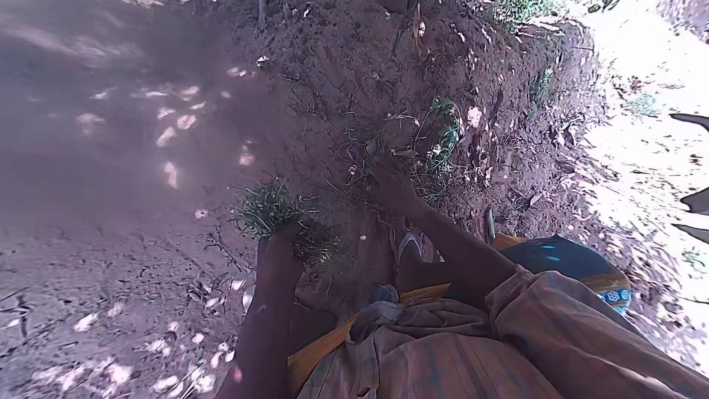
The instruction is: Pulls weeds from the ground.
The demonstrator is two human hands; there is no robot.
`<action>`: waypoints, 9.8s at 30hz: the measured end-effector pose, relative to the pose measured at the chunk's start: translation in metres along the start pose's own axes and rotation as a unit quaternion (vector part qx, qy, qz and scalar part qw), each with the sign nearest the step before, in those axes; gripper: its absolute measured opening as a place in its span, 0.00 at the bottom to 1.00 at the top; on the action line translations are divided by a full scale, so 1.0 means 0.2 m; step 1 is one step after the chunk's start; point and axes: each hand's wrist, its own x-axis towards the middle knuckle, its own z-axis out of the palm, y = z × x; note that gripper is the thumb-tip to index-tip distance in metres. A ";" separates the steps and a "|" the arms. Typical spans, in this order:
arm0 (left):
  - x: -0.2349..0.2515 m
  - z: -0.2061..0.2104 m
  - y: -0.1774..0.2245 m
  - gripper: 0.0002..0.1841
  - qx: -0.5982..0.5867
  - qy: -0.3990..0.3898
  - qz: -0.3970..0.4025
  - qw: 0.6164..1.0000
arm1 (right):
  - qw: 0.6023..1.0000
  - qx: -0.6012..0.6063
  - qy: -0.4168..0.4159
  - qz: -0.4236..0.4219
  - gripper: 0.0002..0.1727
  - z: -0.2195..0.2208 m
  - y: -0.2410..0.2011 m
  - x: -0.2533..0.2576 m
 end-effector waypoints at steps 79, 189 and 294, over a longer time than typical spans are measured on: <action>0.03 -0.01 0.03 0.06 -0.047 0.012 0.009 0.999 | 0.990 0.125 -0.014 0.064 0.18 -0.28 0.15 0.11; 0.15 -0.31 0.23 0.19 -0.133 0.152 0.139 0.970 | 0.997 0.046 0.065 0.025 0.18 -0.29 -0.09 0.10; 0.03 0.08 0.18 0.08 -0.120 0.024 0.005 0.992 | 0.901 0.430 0.037 0.041 0.18 -0.38 0.14 0.08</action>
